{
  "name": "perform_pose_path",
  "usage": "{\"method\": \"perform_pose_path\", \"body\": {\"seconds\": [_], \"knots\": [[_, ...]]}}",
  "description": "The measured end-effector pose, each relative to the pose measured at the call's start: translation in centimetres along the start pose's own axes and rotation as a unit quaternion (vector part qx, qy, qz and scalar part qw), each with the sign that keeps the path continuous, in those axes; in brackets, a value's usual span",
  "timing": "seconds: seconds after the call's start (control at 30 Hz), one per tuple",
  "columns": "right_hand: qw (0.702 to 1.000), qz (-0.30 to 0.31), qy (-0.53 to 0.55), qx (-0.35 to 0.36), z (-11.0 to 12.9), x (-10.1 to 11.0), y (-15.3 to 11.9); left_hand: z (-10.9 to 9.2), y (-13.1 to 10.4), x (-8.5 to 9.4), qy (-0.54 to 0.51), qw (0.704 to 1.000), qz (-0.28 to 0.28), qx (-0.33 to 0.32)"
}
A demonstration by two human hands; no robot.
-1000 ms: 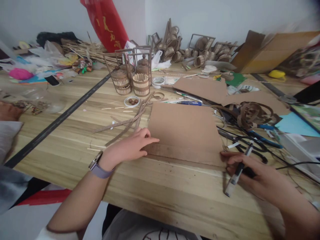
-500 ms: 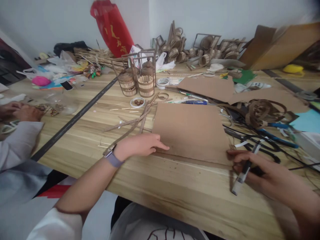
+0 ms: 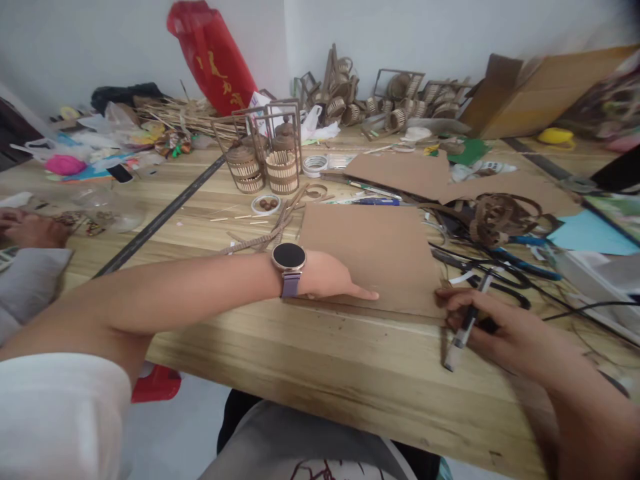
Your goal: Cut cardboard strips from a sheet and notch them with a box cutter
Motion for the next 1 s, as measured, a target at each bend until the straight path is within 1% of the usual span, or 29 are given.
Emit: {"method": "perform_pose_path", "body": {"seconds": [0.13,0.23,0.33,0.37,0.4,0.5,0.57,0.6,0.67,0.73,0.8,0.87,0.9,0.97,1.0], "knots": [[1.000,0.019,-0.014,-0.002,1.0,0.6,0.0,-0.1,1.2,0.5,0.004,1.000,0.029,-0.009],[0.999,0.027,-0.019,0.010,1.1,0.7,-0.1,-0.4,2.1,0.7,0.031,0.999,0.021,-0.031],[0.999,0.016,-0.021,0.031,1.0,0.6,-0.2,-1.1,3.1,0.4,0.134,0.989,-0.039,-0.047],[0.999,0.012,-0.023,0.034,1.0,0.5,-0.2,-1.3,3.4,0.2,0.163,0.983,-0.067,-0.058],[0.999,0.010,-0.025,0.035,1.0,0.5,-0.3,-1.5,3.7,0.0,0.177,0.976,-0.093,-0.083],[0.999,0.012,-0.029,0.041,1.0,0.5,-0.4,-1.1,4.6,-0.6,0.161,0.960,-0.152,-0.175],[0.998,0.010,-0.028,0.046,1.0,0.5,-0.4,-0.4,5.3,-0.7,0.140,0.952,-0.162,-0.219],[0.998,0.011,-0.027,0.048,0.9,0.5,-0.4,-0.1,5.7,-0.5,0.128,0.950,-0.153,-0.241],[0.999,0.014,-0.024,0.045,0.8,0.4,-0.4,0.4,6.2,0.0,0.087,0.951,-0.115,-0.274],[0.999,0.017,-0.020,0.037,0.8,0.4,-0.3,0.5,6.6,0.9,0.038,0.960,-0.073,-0.266],[0.999,0.010,-0.015,0.028,0.9,0.5,-0.3,0.3,6.7,1.6,-0.023,0.970,-0.020,-0.242],[1.000,-0.014,-0.005,0.018,1.3,0.8,-0.3,0.0,6.6,2.1,-0.095,0.975,0.014,-0.201],[0.999,-0.033,0.005,0.007,1.5,0.9,-0.3,-0.1,6.6,2.3,-0.128,0.975,0.018,-0.178],[0.995,-0.090,0.041,-0.024,1.8,1.2,-0.6,-0.2,6.6,2.3,-0.171,0.974,0.010,-0.148],[0.989,-0.126,0.060,-0.046,1.9,1.2,-0.8,-0.2,6.7,2.2,-0.178,0.973,0.002,-0.148]]}}
Point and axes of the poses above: each hand's wrist, its own y-axis towards the middle knuckle, its own x-axis out of the back of the hand, z = x × y, the point moved 1 cm from there along y, towards the middle knuckle, and after that the axes turned 14 degrees about -y, right-handed, at the moved point
